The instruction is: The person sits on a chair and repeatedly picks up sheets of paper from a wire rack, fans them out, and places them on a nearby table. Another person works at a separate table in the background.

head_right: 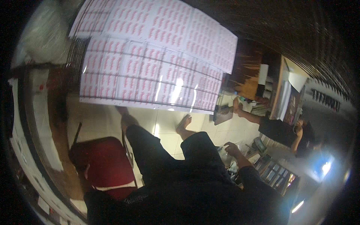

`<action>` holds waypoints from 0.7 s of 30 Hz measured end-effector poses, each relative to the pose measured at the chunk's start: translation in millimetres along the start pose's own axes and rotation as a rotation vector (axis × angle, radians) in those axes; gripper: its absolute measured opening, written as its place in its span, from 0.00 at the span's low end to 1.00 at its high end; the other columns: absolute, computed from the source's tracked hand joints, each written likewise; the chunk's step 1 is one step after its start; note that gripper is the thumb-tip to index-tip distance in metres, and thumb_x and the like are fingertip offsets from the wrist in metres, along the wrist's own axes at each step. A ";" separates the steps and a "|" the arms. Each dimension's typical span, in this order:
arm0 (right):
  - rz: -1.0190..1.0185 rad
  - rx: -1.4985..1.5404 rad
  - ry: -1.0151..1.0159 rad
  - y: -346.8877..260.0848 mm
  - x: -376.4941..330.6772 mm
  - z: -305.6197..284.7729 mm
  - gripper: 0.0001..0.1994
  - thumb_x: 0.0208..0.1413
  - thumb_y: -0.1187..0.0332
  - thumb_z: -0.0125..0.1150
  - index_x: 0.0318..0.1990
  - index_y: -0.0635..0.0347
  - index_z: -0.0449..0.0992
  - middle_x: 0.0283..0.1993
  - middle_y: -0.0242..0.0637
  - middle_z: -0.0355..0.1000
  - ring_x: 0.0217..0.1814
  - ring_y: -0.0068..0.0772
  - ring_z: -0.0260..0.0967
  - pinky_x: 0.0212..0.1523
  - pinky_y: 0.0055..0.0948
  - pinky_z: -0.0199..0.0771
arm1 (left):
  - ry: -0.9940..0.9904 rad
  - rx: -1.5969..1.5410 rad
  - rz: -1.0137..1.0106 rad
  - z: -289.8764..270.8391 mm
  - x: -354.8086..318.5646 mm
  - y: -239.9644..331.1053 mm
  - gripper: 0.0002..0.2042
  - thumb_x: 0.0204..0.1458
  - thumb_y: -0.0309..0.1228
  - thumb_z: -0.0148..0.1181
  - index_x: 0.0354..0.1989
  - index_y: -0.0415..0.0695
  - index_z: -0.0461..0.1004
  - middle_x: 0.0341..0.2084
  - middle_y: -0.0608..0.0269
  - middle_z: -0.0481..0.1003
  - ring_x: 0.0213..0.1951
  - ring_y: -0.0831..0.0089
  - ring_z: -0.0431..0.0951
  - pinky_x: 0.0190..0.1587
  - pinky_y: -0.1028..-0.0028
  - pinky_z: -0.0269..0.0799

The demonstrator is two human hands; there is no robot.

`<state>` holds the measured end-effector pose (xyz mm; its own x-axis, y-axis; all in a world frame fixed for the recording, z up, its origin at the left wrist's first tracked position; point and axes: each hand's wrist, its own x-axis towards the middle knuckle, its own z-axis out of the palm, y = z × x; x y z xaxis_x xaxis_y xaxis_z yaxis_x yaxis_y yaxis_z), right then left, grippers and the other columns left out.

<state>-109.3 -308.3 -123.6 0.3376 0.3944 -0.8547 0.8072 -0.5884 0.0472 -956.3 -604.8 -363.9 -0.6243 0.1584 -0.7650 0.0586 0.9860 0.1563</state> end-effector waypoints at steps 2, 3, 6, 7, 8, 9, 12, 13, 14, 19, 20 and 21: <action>-0.032 -0.105 -0.007 -8.7 13.5 -13.5 0.16 0.42 0.65 0.59 0.42 0.54 0.75 0.29 0.42 0.75 0.30 0.34 0.73 0.33 0.35 0.74 | 0.025 -0.054 -0.052 27.8 -32.5 -42.2 0.59 0.30 0.47 0.75 0.64 0.37 0.36 0.58 0.44 0.58 0.58 0.51 0.61 0.62 0.54 0.58; -0.023 -0.194 0.035 -8.2 10.5 -21.7 0.16 0.42 0.65 0.59 0.42 0.54 0.75 0.29 0.42 0.75 0.31 0.35 0.73 0.34 0.35 0.74 | 0.018 -0.078 -0.067 42.1 -43.0 -58.3 0.59 0.30 0.47 0.75 0.64 0.36 0.37 0.58 0.44 0.58 0.58 0.50 0.61 0.62 0.54 0.58; -0.053 -0.403 0.151 3.0 3.0 -45.7 0.16 0.43 0.64 0.59 0.42 0.54 0.75 0.30 0.43 0.75 0.33 0.37 0.74 0.36 0.35 0.74 | -0.016 -0.123 -0.103 76.4 -65.5 -79.5 0.59 0.29 0.47 0.75 0.63 0.35 0.37 0.58 0.43 0.58 0.57 0.49 0.61 0.62 0.54 0.58; -0.046 -0.395 0.159 -8.3 -1.4 -48.7 0.16 0.43 0.64 0.59 0.42 0.53 0.75 0.32 0.43 0.75 0.35 0.38 0.74 0.38 0.36 0.74 | -0.016 -0.127 -0.117 84.5 -72.6 -80.7 0.59 0.29 0.47 0.75 0.63 0.35 0.37 0.58 0.43 0.58 0.57 0.49 0.61 0.62 0.54 0.58; -0.038 -0.379 0.169 -19.1 -5.0 -53.4 0.16 0.43 0.64 0.59 0.42 0.54 0.75 0.33 0.44 0.75 0.36 0.38 0.74 0.39 0.36 0.74 | -0.023 -0.139 -0.133 94.0 -82.1 -83.8 0.59 0.29 0.48 0.75 0.63 0.35 0.37 0.57 0.43 0.58 0.57 0.49 0.61 0.62 0.54 0.58; -0.035 -0.362 0.179 -30.8 -8.2 -55.9 0.15 0.43 0.64 0.59 0.42 0.54 0.75 0.34 0.45 0.75 0.37 0.38 0.74 0.40 0.36 0.73 | -0.031 -0.152 -0.140 103.5 -88.5 -88.9 0.59 0.29 0.48 0.75 0.63 0.34 0.38 0.57 0.43 0.58 0.57 0.48 0.61 0.62 0.53 0.58; -0.040 -0.342 0.164 -55.7 -5.7 -61.3 0.16 0.44 0.64 0.59 0.42 0.54 0.75 0.37 0.46 0.74 0.40 0.40 0.73 0.43 0.36 0.72 | -0.071 -0.199 -0.149 132.1 -113.3 -93.7 0.59 0.29 0.48 0.74 0.62 0.34 0.38 0.57 0.42 0.58 0.57 0.47 0.61 0.63 0.53 0.58; -0.045 -0.335 0.147 -61.0 -4.1 -60.1 0.16 0.44 0.64 0.59 0.42 0.54 0.74 0.38 0.47 0.74 0.41 0.40 0.73 0.44 0.36 0.72 | -0.067 -0.199 -0.184 141.1 -115.4 -97.5 0.59 0.29 0.49 0.74 0.62 0.34 0.38 0.57 0.42 0.58 0.56 0.47 0.62 0.63 0.52 0.57; -0.052 -0.332 0.148 -68.3 -2.1 -58.4 0.16 0.44 0.63 0.59 0.43 0.54 0.74 0.38 0.47 0.74 0.41 0.41 0.73 0.44 0.36 0.72 | -0.061 -0.145 -0.195 146.4 -131.1 -68.5 0.57 0.28 0.51 0.74 0.60 0.34 0.41 0.56 0.42 0.59 0.55 0.46 0.63 0.62 0.52 0.59; -0.118 -0.363 0.124 -76.8 10.8 -46.2 0.16 0.45 0.62 0.58 0.44 0.54 0.74 0.39 0.47 0.74 0.41 0.43 0.73 0.45 0.37 0.72 | -0.024 0.010 -0.317 171.6 -146.4 -51.2 0.58 0.26 0.55 0.73 0.60 0.35 0.42 0.53 0.39 0.62 0.53 0.44 0.65 0.57 0.51 0.63; -0.165 -0.292 0.160 -60.5 21.9 -41.6 0.16 0.43 0.66 0.61 0.43 0.57 0.74 0.32 0.44 0.75 0.30 0.33 0.73 0.35 0.33 0.74 | -0.043 0.008 -0.326 176.3 -148.6 -47.8 0.58 0.26 0.56 0.73 0.60 0.35 0.42 0.53 0.38 0.62 0.53 0.44 0.65 0.57 0.52 0.63; -0.178 -0.283 0.164 -59.8 24.1 -40.7 0.16 0.44 0.66 0.61 0.43 0.57 0.74 0.32 0.44 0.75 0.31 0.33 0.73 0.35 0.33 0.74 | -0.048 0.006 -0.291 180.3 -156.3 -35.7 0.58 0.26 0.56 0.72 0.60 0.36 0.42 0.53 0.38 0.62 0.53 0.44 0.66 0.57 0.52 0.63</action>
<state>-129.7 -234.9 -126.0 0.2341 0.5942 -0.7695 0.9545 -0.2911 0.0656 -720.4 -655.3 -362.6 -0.5777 -0.1293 -0.8060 -0.1130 0.9905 -0.0779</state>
